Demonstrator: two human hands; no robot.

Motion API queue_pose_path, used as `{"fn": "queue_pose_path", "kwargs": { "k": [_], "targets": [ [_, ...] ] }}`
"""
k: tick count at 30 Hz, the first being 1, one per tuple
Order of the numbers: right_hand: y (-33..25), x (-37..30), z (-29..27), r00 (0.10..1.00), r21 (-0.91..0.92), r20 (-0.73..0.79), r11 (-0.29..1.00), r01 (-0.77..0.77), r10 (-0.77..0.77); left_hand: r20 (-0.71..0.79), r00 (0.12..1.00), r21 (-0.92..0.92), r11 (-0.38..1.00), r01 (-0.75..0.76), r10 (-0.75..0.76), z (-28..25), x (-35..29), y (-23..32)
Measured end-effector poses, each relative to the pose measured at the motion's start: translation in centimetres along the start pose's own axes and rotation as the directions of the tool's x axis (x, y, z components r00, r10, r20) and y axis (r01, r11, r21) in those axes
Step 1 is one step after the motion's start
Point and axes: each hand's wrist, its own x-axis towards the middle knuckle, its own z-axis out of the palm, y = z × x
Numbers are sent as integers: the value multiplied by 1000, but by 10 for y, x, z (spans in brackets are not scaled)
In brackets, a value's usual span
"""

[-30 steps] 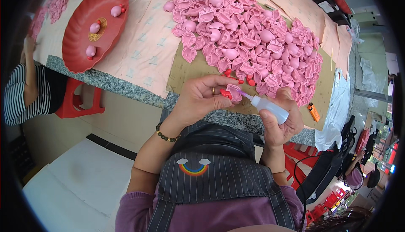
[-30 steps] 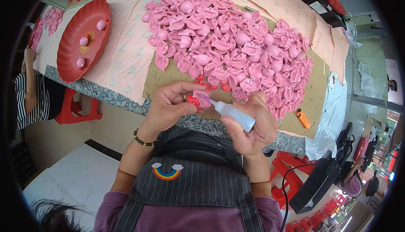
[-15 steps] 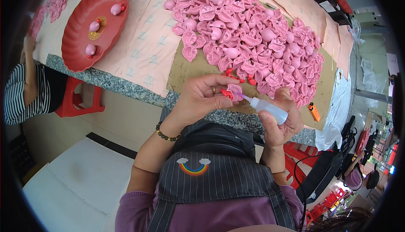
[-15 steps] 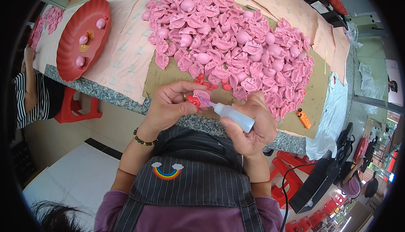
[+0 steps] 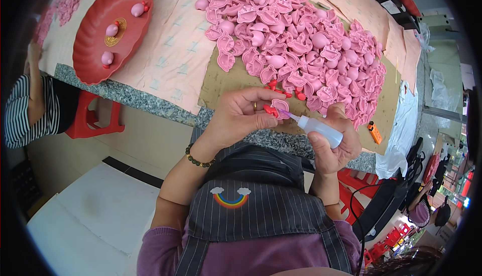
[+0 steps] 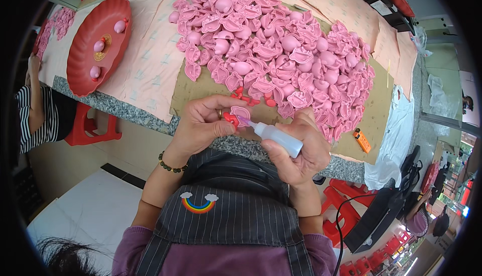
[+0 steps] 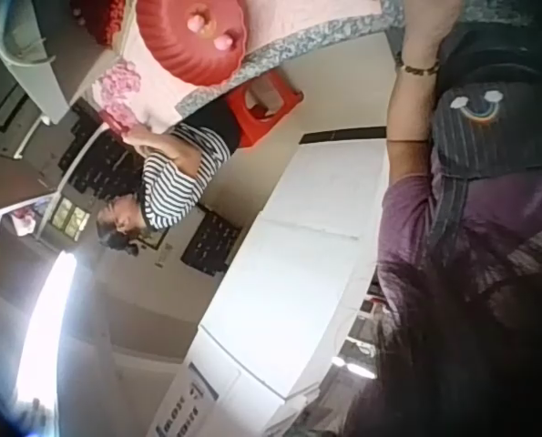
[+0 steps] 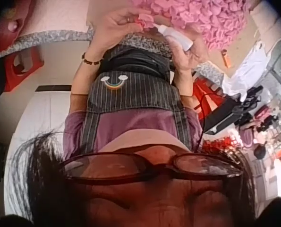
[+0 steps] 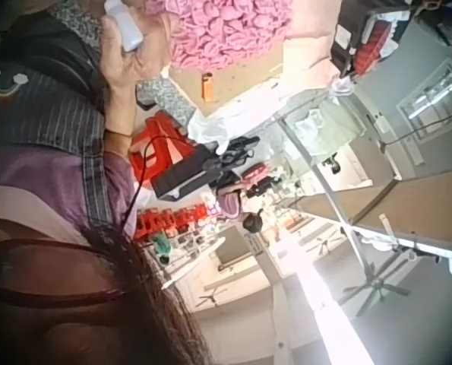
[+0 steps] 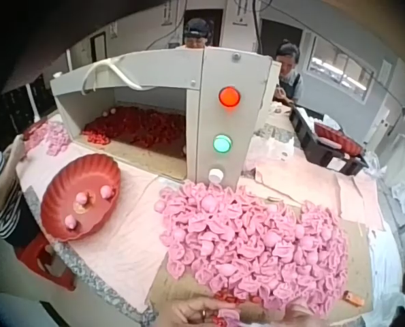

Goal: Assembling small pink plastic flower-shaped components using a glue applicator at a workshop bench.

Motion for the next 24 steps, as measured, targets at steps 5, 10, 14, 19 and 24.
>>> {"fn": "queue_pose_path", "kwargs": {
  "k": [5,10,14,19,24],
  "targets": [
    [0,0,0,1000,7,-3,1000,-1,1,11,1000,14,1000,0,0,0,1,1],
    [0,0,1,1000,12,6,1000,-2,1,-14,1000,7,1000,-11,11,0,0,-2],
    [0,-1,1,1000,21,0,1000,3,-3,-13,1000,21,1000,-9,9,-1,0,-2],
    [1,-3,-1,1000,21,-8,1000,-14,14,-13,1000,8,1000,3,-3,0,0,-1],
    [-1,-5,-3,998,43,-38,998,-41,43,9,1000,-25,999,-26,26,-3,1,-3]
  ]
}}
